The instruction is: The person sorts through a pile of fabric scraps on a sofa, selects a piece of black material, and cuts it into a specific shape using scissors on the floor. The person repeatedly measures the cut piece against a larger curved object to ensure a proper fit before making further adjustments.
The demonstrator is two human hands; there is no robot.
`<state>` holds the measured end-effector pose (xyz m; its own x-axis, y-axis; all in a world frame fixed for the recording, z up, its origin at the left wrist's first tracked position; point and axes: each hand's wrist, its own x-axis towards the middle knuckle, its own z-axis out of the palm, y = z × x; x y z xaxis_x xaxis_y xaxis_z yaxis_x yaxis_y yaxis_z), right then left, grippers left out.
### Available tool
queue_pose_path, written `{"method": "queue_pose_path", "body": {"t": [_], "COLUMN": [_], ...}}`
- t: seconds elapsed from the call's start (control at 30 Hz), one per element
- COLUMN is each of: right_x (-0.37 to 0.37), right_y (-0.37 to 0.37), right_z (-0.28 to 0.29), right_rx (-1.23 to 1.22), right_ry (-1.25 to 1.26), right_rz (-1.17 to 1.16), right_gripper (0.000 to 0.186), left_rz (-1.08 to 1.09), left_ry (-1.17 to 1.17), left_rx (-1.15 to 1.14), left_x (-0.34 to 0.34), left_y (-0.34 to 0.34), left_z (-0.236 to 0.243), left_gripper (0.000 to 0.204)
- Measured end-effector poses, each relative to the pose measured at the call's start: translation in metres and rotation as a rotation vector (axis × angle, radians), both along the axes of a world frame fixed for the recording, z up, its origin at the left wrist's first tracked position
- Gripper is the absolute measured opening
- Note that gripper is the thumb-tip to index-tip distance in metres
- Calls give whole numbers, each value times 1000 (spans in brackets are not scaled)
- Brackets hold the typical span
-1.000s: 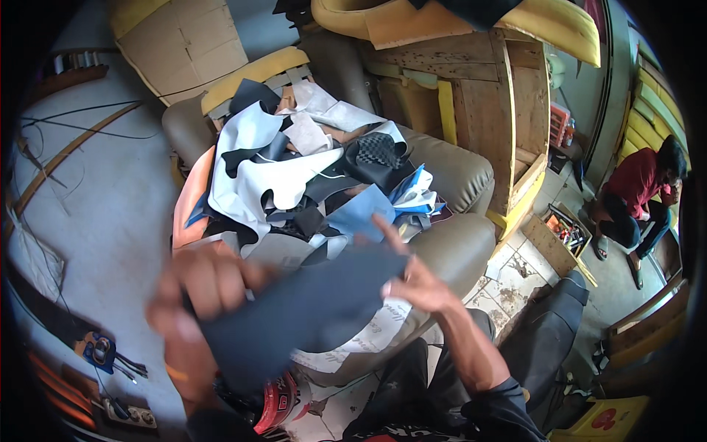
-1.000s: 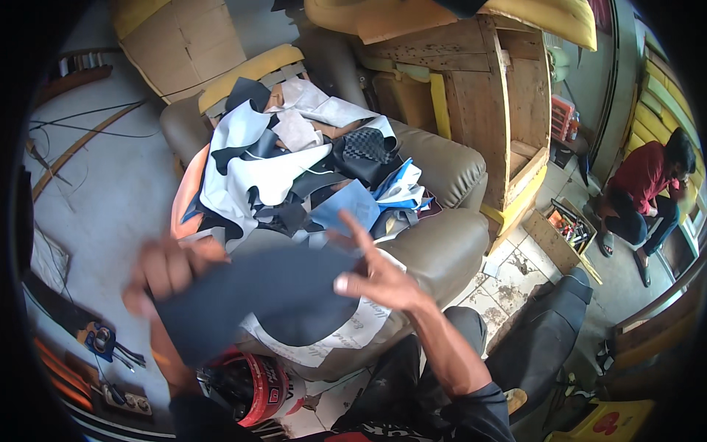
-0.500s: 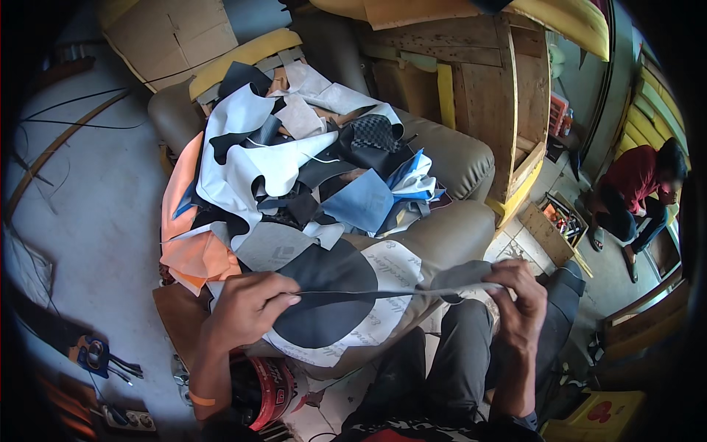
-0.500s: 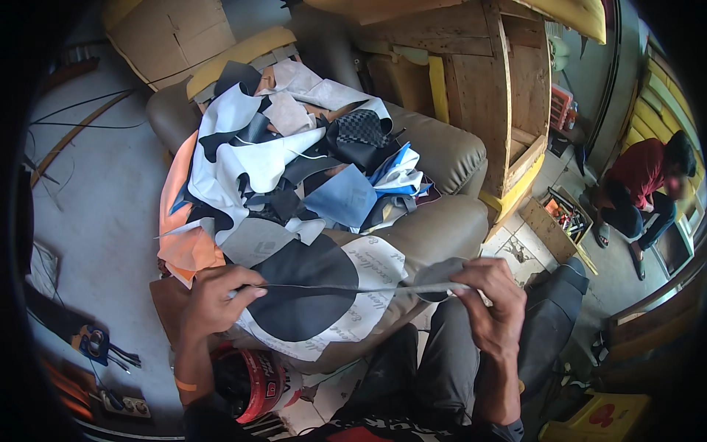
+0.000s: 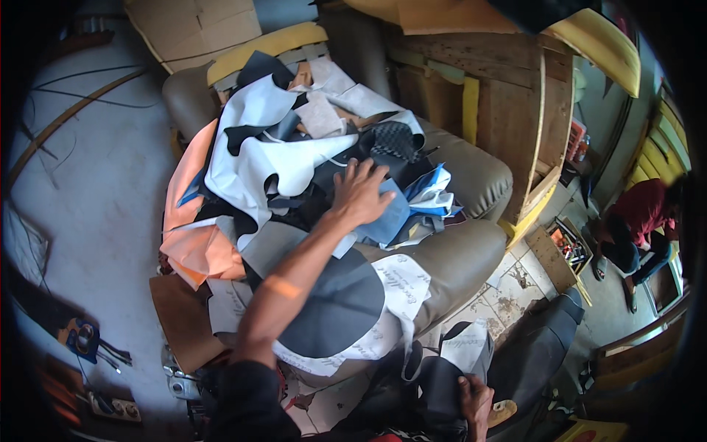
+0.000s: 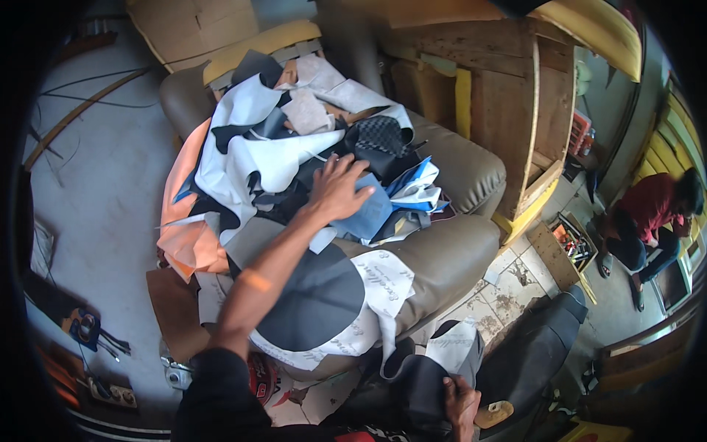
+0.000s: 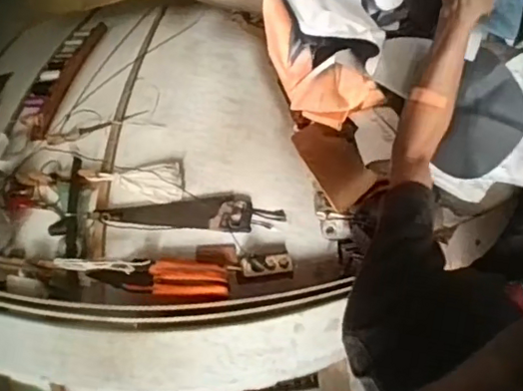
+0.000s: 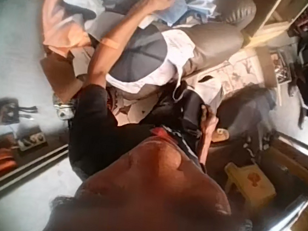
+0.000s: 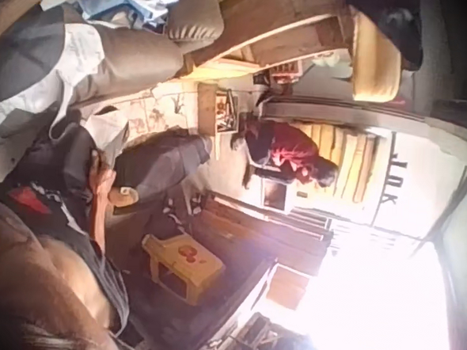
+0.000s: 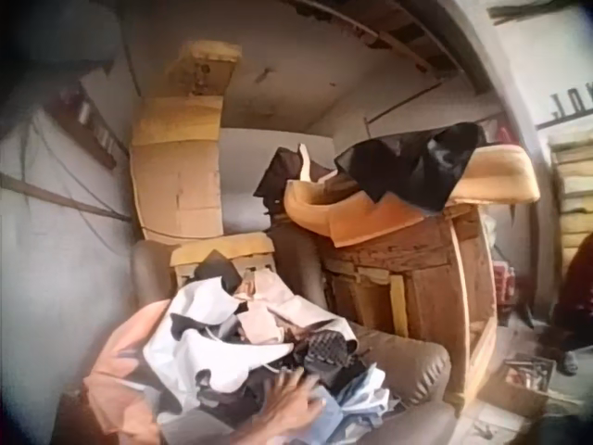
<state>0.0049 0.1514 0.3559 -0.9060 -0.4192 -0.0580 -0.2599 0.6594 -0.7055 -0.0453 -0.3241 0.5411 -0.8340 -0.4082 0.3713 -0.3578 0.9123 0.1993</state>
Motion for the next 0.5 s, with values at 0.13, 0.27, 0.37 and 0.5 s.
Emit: {"method": "queue_pose_path", "body": {"t": [0.13,0.27,0.37,0.5], "right_x": [5,-7,-14,-18], "right_y": [-9,-6,-8,-13], "right_z": [9,8,3,4], "right_rx": [-60,-1,9,29], "right_ry": [-119,-142,-120,-72], "right_rz": [-34,-35,-10,30], "right_gripper": [31,30,30,31], "left_rz": [253,189,144,113], "left_ry": [-215,-75,-48,-91], "left_rx": [-204,-144,-124,-120], "left_x": [-17,-8,8,37], "left_y": [10,42,52,72], "left_z": [-94,-116,-120,-118], "left_gripper": [70,63,64,70]}}
